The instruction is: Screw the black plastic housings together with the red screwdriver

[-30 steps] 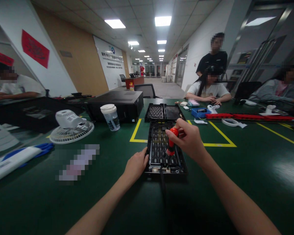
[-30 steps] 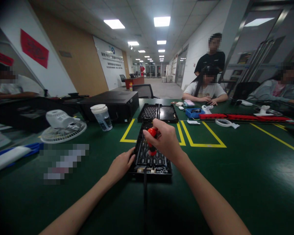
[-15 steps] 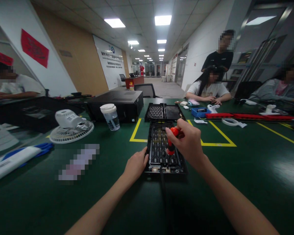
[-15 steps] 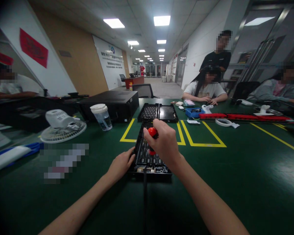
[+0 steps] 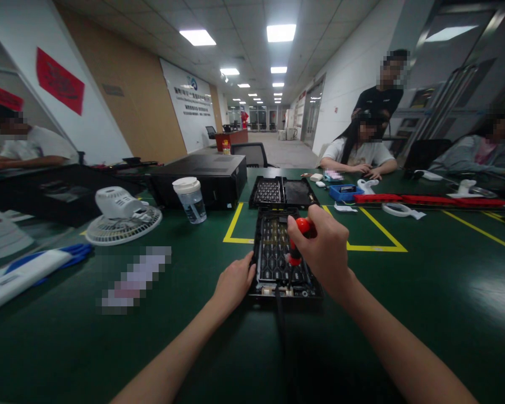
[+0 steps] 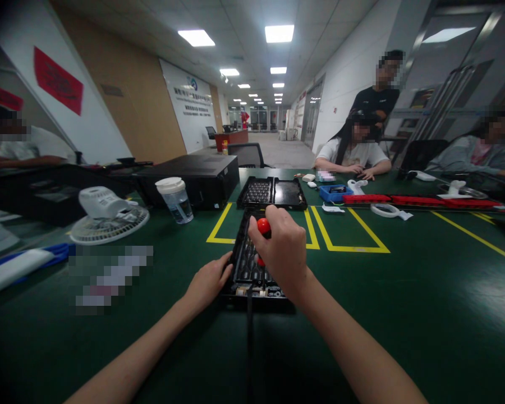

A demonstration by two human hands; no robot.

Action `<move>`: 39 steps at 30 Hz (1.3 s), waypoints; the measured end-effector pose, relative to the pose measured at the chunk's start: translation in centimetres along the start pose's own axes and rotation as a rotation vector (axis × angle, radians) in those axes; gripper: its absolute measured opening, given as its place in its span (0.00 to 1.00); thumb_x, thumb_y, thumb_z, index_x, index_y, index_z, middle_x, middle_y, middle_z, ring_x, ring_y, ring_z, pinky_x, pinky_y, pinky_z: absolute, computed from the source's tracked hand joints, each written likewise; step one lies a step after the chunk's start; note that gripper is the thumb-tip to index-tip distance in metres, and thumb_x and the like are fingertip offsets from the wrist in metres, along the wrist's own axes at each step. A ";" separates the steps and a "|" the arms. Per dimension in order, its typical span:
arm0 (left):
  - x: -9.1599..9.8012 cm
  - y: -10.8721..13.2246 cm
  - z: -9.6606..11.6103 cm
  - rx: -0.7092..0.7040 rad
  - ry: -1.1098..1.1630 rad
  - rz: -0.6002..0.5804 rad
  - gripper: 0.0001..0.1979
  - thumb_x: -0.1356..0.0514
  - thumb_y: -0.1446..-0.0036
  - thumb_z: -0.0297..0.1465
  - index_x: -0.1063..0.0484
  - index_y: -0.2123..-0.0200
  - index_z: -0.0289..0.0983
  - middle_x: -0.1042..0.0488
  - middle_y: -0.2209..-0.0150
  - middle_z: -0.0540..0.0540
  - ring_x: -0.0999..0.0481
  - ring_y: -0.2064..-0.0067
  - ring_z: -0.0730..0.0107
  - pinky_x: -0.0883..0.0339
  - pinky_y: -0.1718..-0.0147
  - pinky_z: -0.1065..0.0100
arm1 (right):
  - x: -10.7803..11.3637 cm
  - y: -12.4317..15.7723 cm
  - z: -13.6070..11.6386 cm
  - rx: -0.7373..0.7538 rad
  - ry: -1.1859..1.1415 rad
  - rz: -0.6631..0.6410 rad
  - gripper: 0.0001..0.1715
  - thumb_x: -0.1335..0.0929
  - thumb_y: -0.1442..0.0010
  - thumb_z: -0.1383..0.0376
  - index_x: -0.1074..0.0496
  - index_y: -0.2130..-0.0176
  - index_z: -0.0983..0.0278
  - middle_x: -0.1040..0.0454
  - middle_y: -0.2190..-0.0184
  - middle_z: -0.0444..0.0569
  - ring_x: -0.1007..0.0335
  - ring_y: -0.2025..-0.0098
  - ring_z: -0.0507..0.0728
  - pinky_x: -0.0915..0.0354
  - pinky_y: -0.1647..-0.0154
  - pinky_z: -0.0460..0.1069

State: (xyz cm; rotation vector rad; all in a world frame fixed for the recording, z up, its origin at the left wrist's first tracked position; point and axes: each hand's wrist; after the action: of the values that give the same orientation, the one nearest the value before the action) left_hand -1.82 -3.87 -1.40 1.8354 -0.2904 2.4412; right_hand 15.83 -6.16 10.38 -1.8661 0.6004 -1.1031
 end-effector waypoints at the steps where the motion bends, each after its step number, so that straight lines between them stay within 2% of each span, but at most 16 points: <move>1: 0.0 0.0 0.0 -0.007 -0.002 0.006 0.22 0.57 0.40 0.38 0.46 0.43 0.41 0.27 0.58 0.43 0.28 0.58 0.67 0.37 0.60 0.69 | -0.1 0.0 0.0 -0.002 0.006 0.007 0.15 0.37 0.44 0.63 0.47 0.78 0.62 0.45 0.81 0.42 0.52 0.78 0.50 0.52 0.77 0.47; 11: -0.2 0.0 -0.1 -0.015 -0.012 0.024 0.21 0.57 0.40 0.38 0.46 0.44 0.41 0.27 0.60 0.43 0.27 0.59 0.66 0.37 0.61 0.68 | -0.4 0.3 0.0 -0.013 0.042 0.020 0.16 0.38 0.44 0.62 0.48 0.78 0.62 0.48 0.80 0.43 0.53 0.78 0.51 0.53 0.77 0.47; 20: 0.4 0.1 0.1 0.003 0.000 -0.004 0.22 0.57 0.40 0.37 0.46 0.43 0.41 0.27 0.59 0.43 0.28 0.60 0.66 0.37 0.62 0.68 | -0.4 0.0 0.2 -0.085 -0.105 0.010 0.14 0.36 0.47 0.64 0.48 0.77 0.62 0.46 0.81 0.41 0.51 0.79 0.50 0.51 0.77 0.47; 23: 0.5 0.1 0.2 0.017 0.001 -0.023 0.21 0.56 0.40 0.37 0.45 0.44 0.41 0.27 0.59 0.43 0.28 0.59 0.67 0.37 0.61 0.69 | -0.5 -0.2 0.4 -0.115 -0.174 -0.022 0.11 0.35 0.48 0.64 0.44 0.75 0.63 0.44 0.81 0.40 0.48 0.78 0.50 0.49 0.76 0.46; 26: 0.5 0.1 0.1 0.019 0.003 -0.020 0.21 0.57 0.40 0.37 0.46 0.43 0.41 0.27 0.59 0.43 0.28 0.59 0.67 0.37 0.61 0.69 | -0.6 -0.4 0.7 -0.099 -0.256 -0.103 0.04 0.36 0.48 0.66 0.37 0.73 0.64 0.37 0.76 0.44 0.42 0.74 0.52 0.44 0.71 0.47; 30: 0.3 0.1 0.0 -0.007 0.007 -0.002 0.21 0.57 0.40 0.37 0.46 0.43 0.41 0.27 0.59 0.43 0.27 0.60 0.67 0.37 0.62 0.69 | -0.8 -0.7 1.1 -0.082 -0.484 -0.266 0.08 0.38 0.45 0.67 0.30 0.67 0.65 0.31 0.68 0.48 0.36 0.65 0.54 0.41 0.62 0.50; 34: 0.3 0.1 0.0 -0.011 -0.001 0.002 0.21 0.57 0.40 0.37 0.45 0.44 0.41 0.27 0.59 0.44 0.28 0.60 0.67 0.37 0.62 0.69 | -1.2 -1.0 1.7 -0.135 -0.825 -0.422 0.11 0.38 0.44 0.66 0.28 0.64 0.63 0.28 0.63 0.48 0.33 0.59 0.54 0.40 0.54 0.52; 37: 0.5 0.1 0.1 0.001 0.001 -0.014 0.21 0.56 0.40 0.37 0.45 0.44 0.41 0.27 0.59 0.44 0.28 0.59 0.67 0.37 0.61 0.69 | -1.7 -0.9 2.0 -0.239 -1.125 -0.502 0.11 0.37 0.45 0.64 0.29 0.62 0.64 0.28 0.59 0.49 0.34 0.54 0.56 0.40 0.51 0.54; 39: 0.5 0.1 0.2 0.008 0.006 -0.016 0.21 0.56 0.40 0.36 0.45 0.44 0.41 0.27 0.59 0.44 0.28 0.59 0.67 0.37 0.61 0.69 | -2.0 -0.7 2.1 -0.340 -1.322 -0.554 0.12 0.36 0.46 0.63 0.31 0.62 0.65 0.28 0.59 0.51 0.32 0.56 0.57 0.36 0.54 0.56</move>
State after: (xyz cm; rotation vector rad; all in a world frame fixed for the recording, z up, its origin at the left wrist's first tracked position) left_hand -1.83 -4.00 -0.85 1.8266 -0.2649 2.4404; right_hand 16.68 -3.38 9.56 -2.6007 -0.5538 0.1419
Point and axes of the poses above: each hand's wrist, its own y-axis away from the middle knuckle, its own x-axis out of the back of the hand, z = x × y
